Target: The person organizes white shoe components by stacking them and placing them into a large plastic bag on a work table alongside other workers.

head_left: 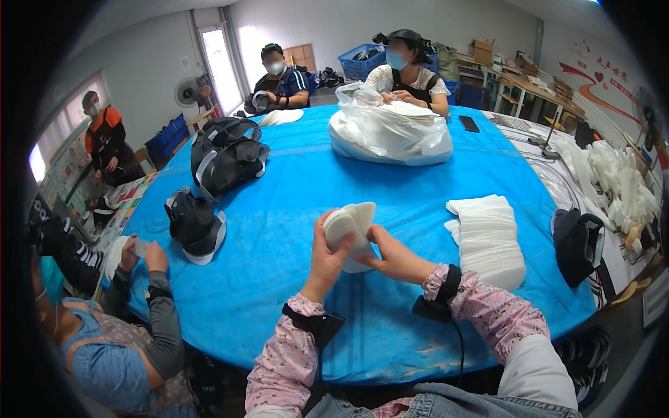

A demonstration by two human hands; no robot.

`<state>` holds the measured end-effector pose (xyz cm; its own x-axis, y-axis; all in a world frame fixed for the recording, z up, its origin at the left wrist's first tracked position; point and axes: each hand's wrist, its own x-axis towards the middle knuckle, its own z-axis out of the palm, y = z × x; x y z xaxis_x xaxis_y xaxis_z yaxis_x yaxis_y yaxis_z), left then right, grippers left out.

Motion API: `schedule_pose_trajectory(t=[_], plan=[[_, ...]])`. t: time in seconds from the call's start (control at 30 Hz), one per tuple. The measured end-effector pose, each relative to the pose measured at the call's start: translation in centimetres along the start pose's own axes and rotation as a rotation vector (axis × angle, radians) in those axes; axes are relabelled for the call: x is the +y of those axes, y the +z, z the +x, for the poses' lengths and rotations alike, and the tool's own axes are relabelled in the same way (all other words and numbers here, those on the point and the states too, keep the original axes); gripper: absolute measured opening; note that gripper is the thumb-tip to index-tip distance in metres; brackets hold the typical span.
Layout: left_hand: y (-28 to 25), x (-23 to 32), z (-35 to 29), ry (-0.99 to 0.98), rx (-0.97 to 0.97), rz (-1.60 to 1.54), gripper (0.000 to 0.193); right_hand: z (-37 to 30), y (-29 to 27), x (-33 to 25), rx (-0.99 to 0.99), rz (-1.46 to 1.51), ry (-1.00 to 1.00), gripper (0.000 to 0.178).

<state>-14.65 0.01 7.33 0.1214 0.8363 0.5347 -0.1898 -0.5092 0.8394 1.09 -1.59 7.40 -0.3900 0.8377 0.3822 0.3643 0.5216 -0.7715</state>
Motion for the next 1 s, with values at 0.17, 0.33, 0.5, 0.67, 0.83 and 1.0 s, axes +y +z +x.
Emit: schedule_pose_trajectory(t=[0.17,0.33,0.5,0.67,0.83,1.0], plan=[[-1.4,-0.9,-0.6,-0.104,0.024,-0.094,0.038,0.9,0.7,0.5,0.023,0.156,0.063,0.03],[-2.5,-1.4,-0.6,-0.179,0.097,-0.153,0.033,2.2,-0.2,0.4,0.22,0.294,0.08,0.02],[-4.0,-0.9,-0.1,-0.431,0.161,-0.47,0.037,4.6,-2.9,-0.7,0.53,0.5,0.124,0.026],[-4.6,-1.3,-0.2,-0.499,0.038,-0.707,0.038,4.5,-2.4,0.4,0.062,1.033,0.503,0.037],[-3.5,-0.4,-0.3,-0.48,0.0,-0.812,0.042,4.3,0.7,-1.4,-0.107,0.906,0.537,0.054],[-3.6,-0.7,-0.5,-0.435,0.079,-0.736,0.045,3.2,1.8,-2.0,-0.216,0.085,0.357,0.065]])
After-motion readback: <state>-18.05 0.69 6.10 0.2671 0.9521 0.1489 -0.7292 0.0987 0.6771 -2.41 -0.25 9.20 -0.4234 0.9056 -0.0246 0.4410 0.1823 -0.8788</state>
